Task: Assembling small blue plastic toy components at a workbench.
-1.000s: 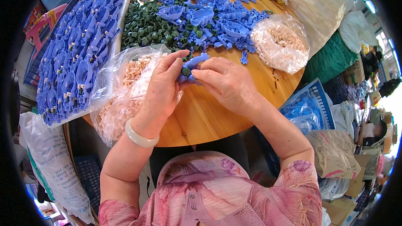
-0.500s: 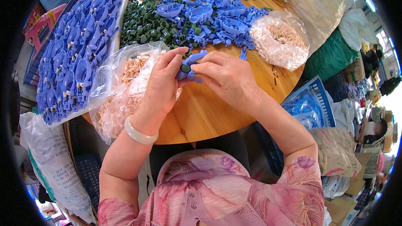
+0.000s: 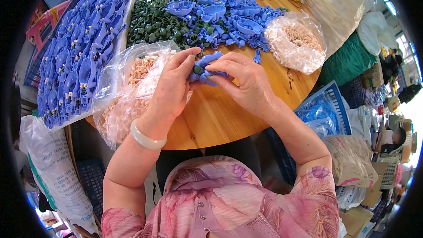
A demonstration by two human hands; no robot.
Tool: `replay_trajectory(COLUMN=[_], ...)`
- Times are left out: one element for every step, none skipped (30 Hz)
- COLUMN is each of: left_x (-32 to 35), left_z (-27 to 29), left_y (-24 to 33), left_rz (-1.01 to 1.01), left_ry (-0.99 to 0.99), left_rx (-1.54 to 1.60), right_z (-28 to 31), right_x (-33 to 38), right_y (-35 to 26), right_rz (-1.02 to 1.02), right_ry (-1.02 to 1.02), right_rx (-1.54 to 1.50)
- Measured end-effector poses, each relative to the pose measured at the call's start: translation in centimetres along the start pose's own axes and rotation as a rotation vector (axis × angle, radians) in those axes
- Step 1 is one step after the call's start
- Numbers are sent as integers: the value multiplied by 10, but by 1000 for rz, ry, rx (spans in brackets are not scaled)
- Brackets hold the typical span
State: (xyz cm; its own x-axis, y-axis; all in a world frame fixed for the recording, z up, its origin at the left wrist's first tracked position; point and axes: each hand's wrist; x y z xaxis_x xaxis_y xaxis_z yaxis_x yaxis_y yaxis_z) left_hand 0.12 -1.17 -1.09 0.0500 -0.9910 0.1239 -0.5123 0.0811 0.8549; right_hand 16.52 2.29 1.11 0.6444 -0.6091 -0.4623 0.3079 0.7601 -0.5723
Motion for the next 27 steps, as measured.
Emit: replay_trajectory(left_x=[0, 1, 0, 0, 0, 1, 1, 0, -2, -2, -2, -2, -2, -2, -1, 0, 0, -1, -1, -1, -1, 0, 0, 0, 1, 1, 1], left_z=[0, 0, 0, 0, 1, 2, 3, 3, 3, 2, 2, 1, 0, -1, -1, -1, 0, 1, 1, 1, 0, 0, 0, -1, -1, -1, -1], left_y=[-1, -1, -2, -3, -3, -3, -3, -4, -6, -7, -7, -7, -6, -5, -3, -2, -1, 0, 1, 2, 2, 2, 3, 4, 4, 4, 4], left_rz=[-4, -5, 6, 16, 17, 31, 45, 45, 31, 17, 18, 18, 17, 16, 26, 36, 36, 28, 20, 20, 12, 3, 4, -2, -8, -7, -9], left_ry=[-1, -2, 9, 21, 20, 23, 26, 26, 38, 51, 51, 52, 54, 52, 40, 27, 29, 7, -15, -14, -17, -20, -19, -19, -19, -18, -10], left_rx=[17, 16, 6, -4, -4, -17, -31, -31, -89, -148, -147, -142, -137, -138, -101, -64, -65, -19, 28, 28, 47, 65, 66, 61, 55, 55, 41], right_z=[-1, -1, 0, 0, -2, -4, -6, -8, -9, -9, -10, -10, -10, -10, -11, -11, -11, -10, -10, -9, -8, -8, -7, -7, -7, -7, -7], right_x=[1, 1, 1, 1, 2, 4, 6, 8, 10, 12, 13, 13, 13, 12, 11, 10, 9, 8, 8, 8, 8, 9, 9, 9, 9, 9, 9], right_y=[2, 1, -1, -2, -2, -1, 0, 1, 1, 1, 2, 3, 4, 4, 3, 3, 2, 1, 0, -1, -3, -3, -3, -3, -2, -2, 0], right_rz=[32, 33, 106, 180, 180, 177, 175, 175, 154, 133, 131, 128, 126, 125, 122, 119, 120, 117, 115, 115, 73, 31, 30, 19, 7, 7, 16], right_ry=[14, 15, 16, 16, 16, 22, 27, 27, 40, 53, 52, 57, 61, 63, 72, 81, 81, 100, 119, 117, 127, 136, 134, 136, 137, 136, 127], right_rx=[6, 6, 106, 206, 207, 188, 168, 168, 147, 125, 125, 112, 100, 100, 95, 89, 88, 73, 58, 57, 20, -18, -18, -33, -47, -48, -52])
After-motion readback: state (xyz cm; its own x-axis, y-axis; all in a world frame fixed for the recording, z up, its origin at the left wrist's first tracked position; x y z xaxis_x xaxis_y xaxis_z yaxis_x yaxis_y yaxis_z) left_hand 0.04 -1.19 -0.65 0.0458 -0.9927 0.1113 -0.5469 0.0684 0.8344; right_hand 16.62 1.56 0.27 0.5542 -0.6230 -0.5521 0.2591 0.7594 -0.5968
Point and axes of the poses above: each hand's wrist, its own x-axis away from the middle knuckle, its own z-axis out of the back of the hand, y = z × x, and after that the axes turned 3 degrees about -y, right-handed
